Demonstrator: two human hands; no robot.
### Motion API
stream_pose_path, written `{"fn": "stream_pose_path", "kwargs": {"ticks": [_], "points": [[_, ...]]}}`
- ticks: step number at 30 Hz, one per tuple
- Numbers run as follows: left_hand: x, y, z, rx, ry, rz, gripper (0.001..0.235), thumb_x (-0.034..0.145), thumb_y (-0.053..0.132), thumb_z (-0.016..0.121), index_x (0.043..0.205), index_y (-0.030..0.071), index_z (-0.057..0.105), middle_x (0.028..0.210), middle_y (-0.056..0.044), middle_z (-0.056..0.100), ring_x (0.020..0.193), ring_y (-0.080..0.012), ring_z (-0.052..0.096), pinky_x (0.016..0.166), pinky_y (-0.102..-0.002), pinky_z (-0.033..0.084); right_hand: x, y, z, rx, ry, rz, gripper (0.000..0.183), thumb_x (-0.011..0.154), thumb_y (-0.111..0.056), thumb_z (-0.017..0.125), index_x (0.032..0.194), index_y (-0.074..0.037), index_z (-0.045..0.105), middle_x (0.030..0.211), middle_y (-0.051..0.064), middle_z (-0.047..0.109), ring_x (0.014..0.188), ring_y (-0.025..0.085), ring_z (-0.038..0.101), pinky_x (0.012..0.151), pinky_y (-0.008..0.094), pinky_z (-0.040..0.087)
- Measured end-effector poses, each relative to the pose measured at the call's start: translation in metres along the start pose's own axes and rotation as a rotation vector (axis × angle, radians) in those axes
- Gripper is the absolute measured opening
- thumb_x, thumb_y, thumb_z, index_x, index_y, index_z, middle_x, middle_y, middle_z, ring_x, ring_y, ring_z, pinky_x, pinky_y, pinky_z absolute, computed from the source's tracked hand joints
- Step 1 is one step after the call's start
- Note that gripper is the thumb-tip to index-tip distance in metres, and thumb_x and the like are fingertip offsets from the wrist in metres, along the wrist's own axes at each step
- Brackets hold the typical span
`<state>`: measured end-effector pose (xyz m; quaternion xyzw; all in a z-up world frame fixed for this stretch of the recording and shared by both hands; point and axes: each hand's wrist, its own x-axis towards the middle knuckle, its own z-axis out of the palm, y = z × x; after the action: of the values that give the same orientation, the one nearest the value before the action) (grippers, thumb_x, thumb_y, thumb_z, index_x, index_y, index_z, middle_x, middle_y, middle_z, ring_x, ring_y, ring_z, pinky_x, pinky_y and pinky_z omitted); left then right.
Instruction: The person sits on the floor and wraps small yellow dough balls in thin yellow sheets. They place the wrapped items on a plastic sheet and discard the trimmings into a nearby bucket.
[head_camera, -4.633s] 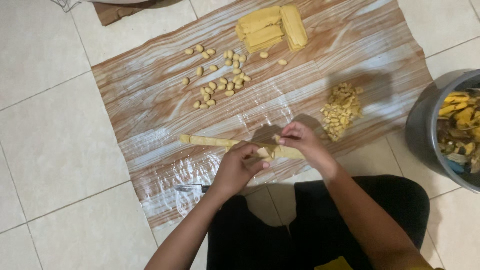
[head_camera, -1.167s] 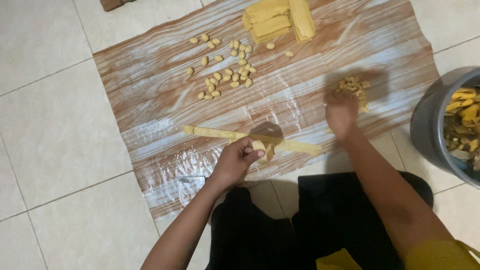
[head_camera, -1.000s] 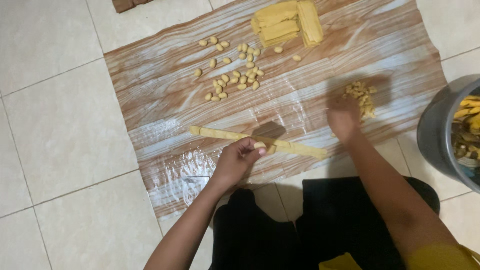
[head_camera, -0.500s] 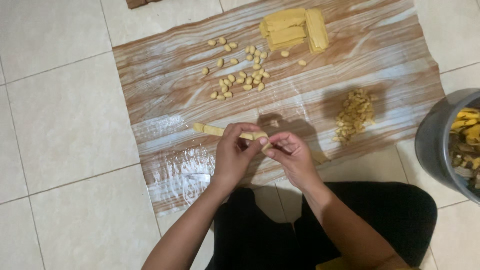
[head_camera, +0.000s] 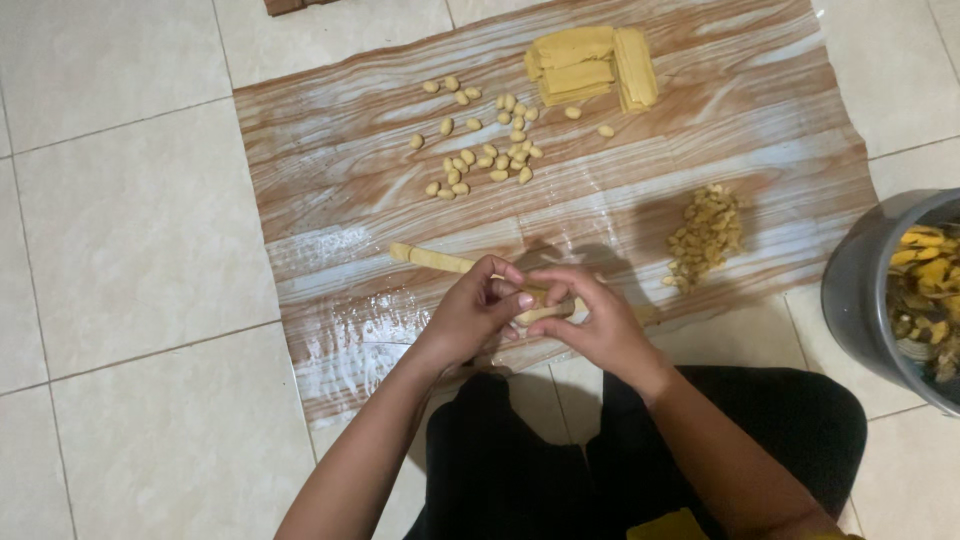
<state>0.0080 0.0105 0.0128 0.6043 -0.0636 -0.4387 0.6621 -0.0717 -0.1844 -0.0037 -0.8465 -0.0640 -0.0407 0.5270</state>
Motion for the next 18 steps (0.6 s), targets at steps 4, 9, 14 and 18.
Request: {"fn": "stream_pose_path", "kwargs": {"ticks": [4, 9, 14, 18], "points": [[-0.005, 0.003, 0.001, 0.149, -0.029, 0.013, 0.017, 0.097, 0.017, 0.07, 0.106, 0.005, 0.062, 0.097, -0.005, 0.068, 0.091, -0.0144, 0.064, 0.08, -0.033, 0.057, -0.003, 0.013, -0.009, -0.163, 0.002, -0.034, 0.023, 0.078, -0.017, 0.088, 0.097, -0.012, 0.076, 0.09, 0.003, 0.076, 0.086, 0.015, 0.071, 0.094, 0.035, 0.047], [-0.013, 0.013, 0.006, 0.216, 0.024, 0.055, 0.024, 0.096, 0.017, 0.068, 0.119, 0.007, 0.07, 0.098, -0.002, 0.073, 0.09, -0.0125, 0.065, 0.084, -0.029, 0.055, 0.002, 0.027, -0.011, 0.387, -0.04, 0.206, 0.014, 0.087, -0.013, 0.081, 0.099, -0.009, 0.074, 0.094, 0.003, 0.073, 0.091, 0.014, 0.068, 0.087, 0.032, 0.055], [-0.011, 0.017, 0.015, 0.061, -0.039, 0.338, 0.032, 0.092, 0.007, 0.076, 0.122, 0.002, 0.066, 0.11, -0.004, 0.061, 0.101, -0.0134, 0.065, 0.091, -0.031, 0.057, 0.003, 0.019, -0.006, 0.632, 0.008, 0.166, 0.03, 0.089, -0.013, 0.079, 0.116, -0.01, 0.067, 0.099, 0.001, 0.07, 0.093, 0.011, 0.066, 0.087, 0.028, 0.056], [-0.008, 0.025, 0.01, -0.132, -0.028, 0.168, 0.046, 0.093, 0.01, 0.069, 0.136, 0.01, 0.051, 0.106, -0.006, 0.071, 0.099, -0.0117, 0.067, 0.083, -0.026, 0.056, 0.005, 0.005, -0.015, 0.499, -0.035, 0.098, 0.042, 0.091, -0.012, 0.077, 0.132, -0.014, 0.07, 0.099, 0.0, 0.068, 0.09, 0.011, 0.066, 0.08, 0.027, 0.058]]}}
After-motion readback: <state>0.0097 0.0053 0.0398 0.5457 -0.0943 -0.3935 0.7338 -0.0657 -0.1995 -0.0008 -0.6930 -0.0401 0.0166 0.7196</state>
